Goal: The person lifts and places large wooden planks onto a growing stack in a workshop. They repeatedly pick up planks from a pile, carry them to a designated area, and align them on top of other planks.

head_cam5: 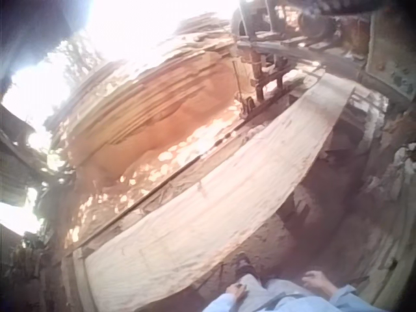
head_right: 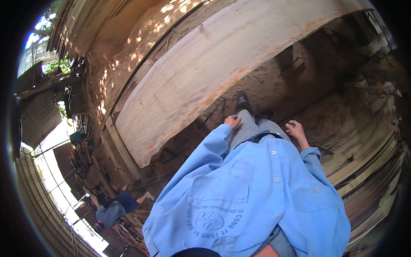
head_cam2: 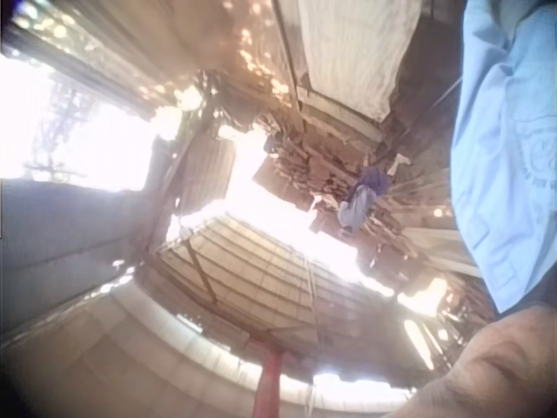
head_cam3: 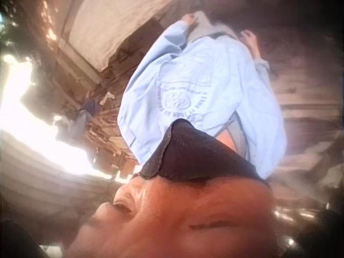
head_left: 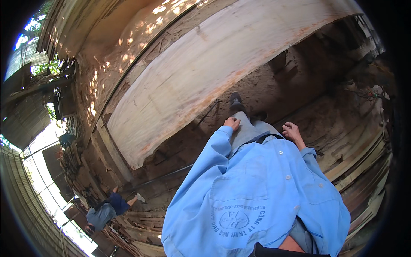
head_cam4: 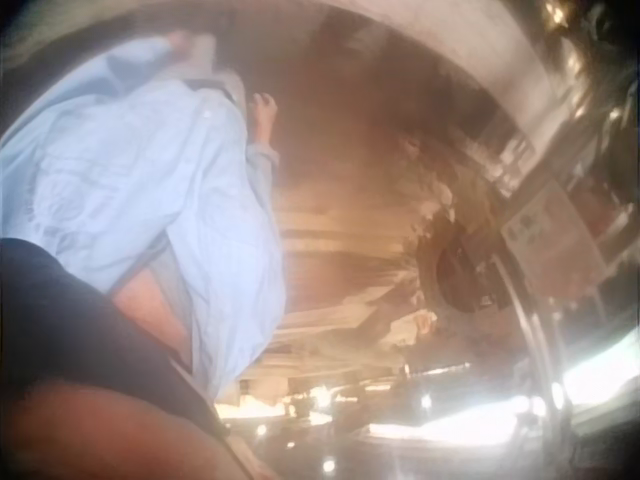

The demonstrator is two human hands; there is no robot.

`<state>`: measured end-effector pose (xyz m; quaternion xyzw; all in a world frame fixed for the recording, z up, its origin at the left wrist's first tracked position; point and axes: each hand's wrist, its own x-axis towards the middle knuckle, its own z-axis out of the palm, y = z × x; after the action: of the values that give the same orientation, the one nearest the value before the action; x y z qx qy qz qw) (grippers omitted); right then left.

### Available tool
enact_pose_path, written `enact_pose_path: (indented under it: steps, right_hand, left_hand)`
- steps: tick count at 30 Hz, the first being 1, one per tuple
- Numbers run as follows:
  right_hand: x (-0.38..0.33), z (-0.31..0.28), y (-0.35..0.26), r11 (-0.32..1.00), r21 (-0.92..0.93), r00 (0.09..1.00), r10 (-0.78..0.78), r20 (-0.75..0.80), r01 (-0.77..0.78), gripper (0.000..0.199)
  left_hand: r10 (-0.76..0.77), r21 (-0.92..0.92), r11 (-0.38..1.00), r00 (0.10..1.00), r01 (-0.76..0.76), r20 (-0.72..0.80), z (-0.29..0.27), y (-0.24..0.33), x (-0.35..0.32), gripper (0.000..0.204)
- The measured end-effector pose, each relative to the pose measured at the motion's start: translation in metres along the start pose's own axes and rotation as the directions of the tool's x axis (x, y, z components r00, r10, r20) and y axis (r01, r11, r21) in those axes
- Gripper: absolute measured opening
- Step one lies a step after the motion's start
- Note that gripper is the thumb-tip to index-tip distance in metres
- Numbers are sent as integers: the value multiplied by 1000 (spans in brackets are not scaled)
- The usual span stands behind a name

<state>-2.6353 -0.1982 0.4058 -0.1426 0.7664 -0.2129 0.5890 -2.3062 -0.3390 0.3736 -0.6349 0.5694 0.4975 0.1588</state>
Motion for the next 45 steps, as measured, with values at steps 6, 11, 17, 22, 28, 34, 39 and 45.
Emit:
enact_pose_path:
  steps: [6, 11, 17, 22, 28, 34, 39, 45]
  right_hand:
    - [-3, -3, -6, 1000, -17, 1000, -2, -9, 2, 48]
    - [0, -3, -6, 999, 4, 999, -38, 3, 38, 48]
    - [2, 1, -2, 1000, 6, 1000, -13, -14, 14, 48]
    - [1, 1, 2, 999, -2, 999, -42, -1, 42, 47]
    - [3, 1, 1, 1000, 10, 1000, -15, -3, 15, 46]
    - [4, 2, -1, 999, 24, 999, -25, 32, 24, 46]
    - [5, -1, -2, 1000, -5, 1000, 7, 14, -7, 47]
    - [11, -1, -2, 999, -32, 1000, 13, 25, -12, 49]
  left_hand:
    - [7, 6, 1000, 1000, -7, -17, 0, 2, 3, 48]
    - [26, 47, 999, 1000, -26, 8, -4, 8, 2, 48]
    - [32, 27, 999, 999, -32, -1, -5, 6, 3, 48]
    - [46, 52, 998, 999, -46, 3, 1, 0, 7, 47]
    - [7, 23, 1000, 1000, -7, -2, 3, -2, 8, 47]
    - [6, -22, 1000, 1000, -6, -4, 3, 1, 6, 47]
    - [15, -41, 999, 1000, -15, -2, 1, 4, 5, 47]
    - [-1, -53, 999, 1000, 1, 0, 1, 4, 3, 48]
